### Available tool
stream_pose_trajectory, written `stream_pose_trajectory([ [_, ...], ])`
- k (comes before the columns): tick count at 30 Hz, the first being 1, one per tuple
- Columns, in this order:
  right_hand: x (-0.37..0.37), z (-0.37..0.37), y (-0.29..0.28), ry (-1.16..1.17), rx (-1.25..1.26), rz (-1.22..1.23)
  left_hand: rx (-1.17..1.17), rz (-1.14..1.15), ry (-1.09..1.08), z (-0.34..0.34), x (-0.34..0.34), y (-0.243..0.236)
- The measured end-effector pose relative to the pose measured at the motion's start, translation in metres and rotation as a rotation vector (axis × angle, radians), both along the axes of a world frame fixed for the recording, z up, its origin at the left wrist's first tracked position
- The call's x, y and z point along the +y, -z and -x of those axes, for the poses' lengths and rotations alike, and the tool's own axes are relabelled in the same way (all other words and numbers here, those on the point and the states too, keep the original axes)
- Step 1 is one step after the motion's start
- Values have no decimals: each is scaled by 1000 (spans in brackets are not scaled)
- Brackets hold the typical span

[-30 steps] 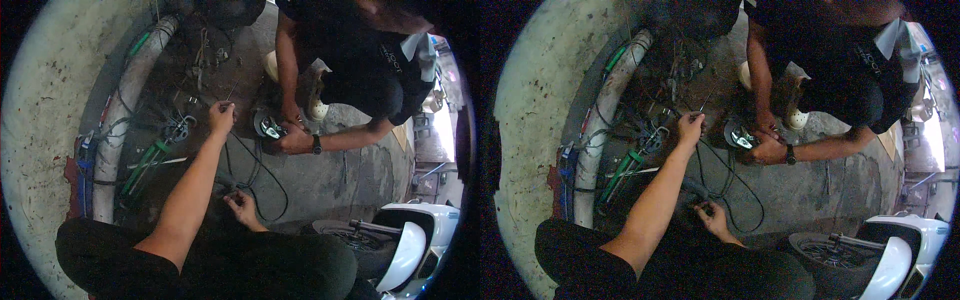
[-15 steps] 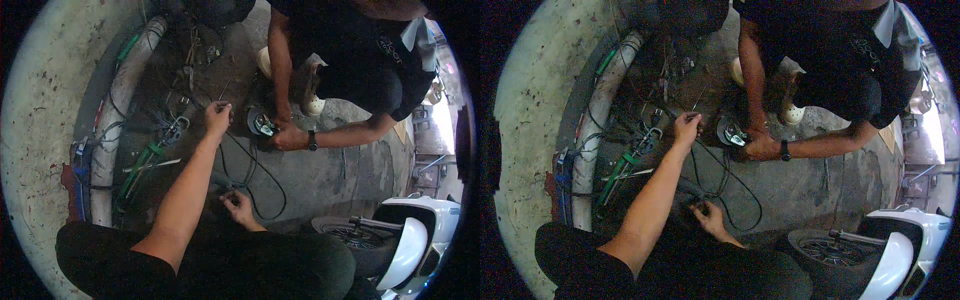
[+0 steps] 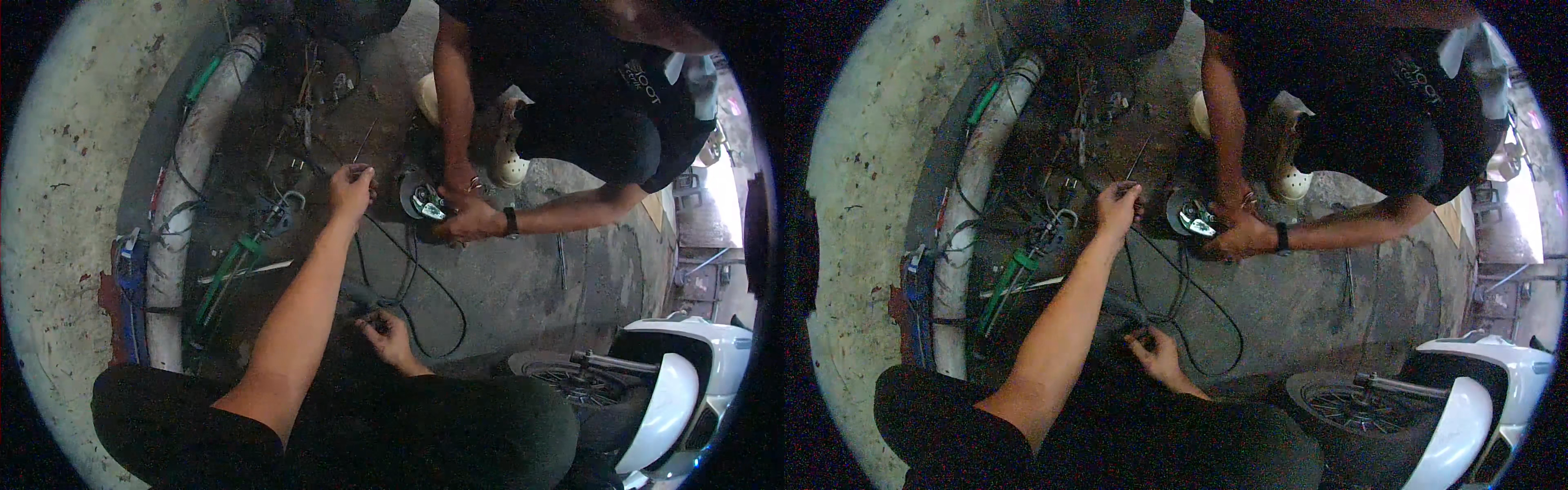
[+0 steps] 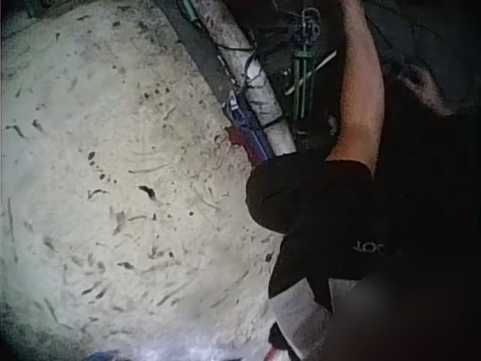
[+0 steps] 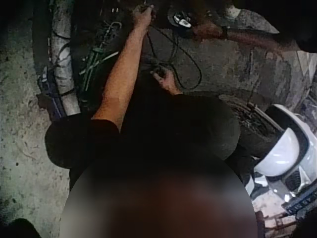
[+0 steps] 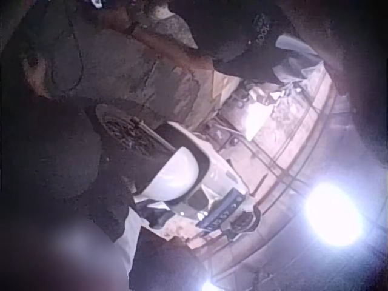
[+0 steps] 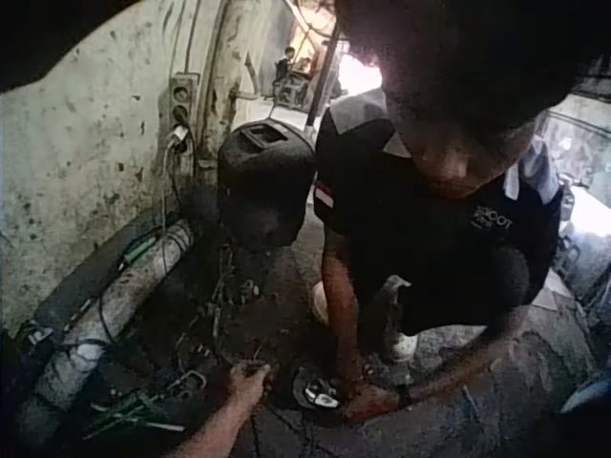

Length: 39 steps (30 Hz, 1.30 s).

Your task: The person works on the internal components of a disassembled angle grinder by hand and with a tool, manipulating wires and the motor while others assist.

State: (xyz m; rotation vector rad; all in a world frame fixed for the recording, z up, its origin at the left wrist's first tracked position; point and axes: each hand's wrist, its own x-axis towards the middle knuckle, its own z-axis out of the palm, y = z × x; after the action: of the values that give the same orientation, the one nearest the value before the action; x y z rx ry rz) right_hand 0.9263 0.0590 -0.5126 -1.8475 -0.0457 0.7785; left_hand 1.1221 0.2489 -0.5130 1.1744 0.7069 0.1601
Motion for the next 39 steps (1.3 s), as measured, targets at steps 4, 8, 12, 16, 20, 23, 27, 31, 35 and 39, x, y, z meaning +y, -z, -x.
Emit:
stream_pose_trajectory([
  [4,1,1,1,20,7,49,28,22,-5,-1,0,-2],
  [8,6,-3,-14,15,3,-3,16,23,-23,1,-1,-4],
  [12,6,-3,-15,0,-35,60,28,20,-8,1,-1,-5],
  [16,7,-4,-20,44,-27,-17,18,39,3,0,-1,2],
  [20,8,-6,-21,-17,-27,52,17,17,1,1,1,5],
  [23,5,-6,-17,14,0,59,21,15,12,-2,-3,3],
  [27,8,-27,-36,121,72,-50,-36,30,27,-1,-4,0],
  [31,-5,-76,-12,403,69,-166,-56,-176,102,-15,-7,6],
  [35,-6,-138,0,601,150,-354,-105,-563,232,-37,-8,-6],
  [39,2,-165,4,806,352,-650,-38,-647,432,-50,-11,-46],
])
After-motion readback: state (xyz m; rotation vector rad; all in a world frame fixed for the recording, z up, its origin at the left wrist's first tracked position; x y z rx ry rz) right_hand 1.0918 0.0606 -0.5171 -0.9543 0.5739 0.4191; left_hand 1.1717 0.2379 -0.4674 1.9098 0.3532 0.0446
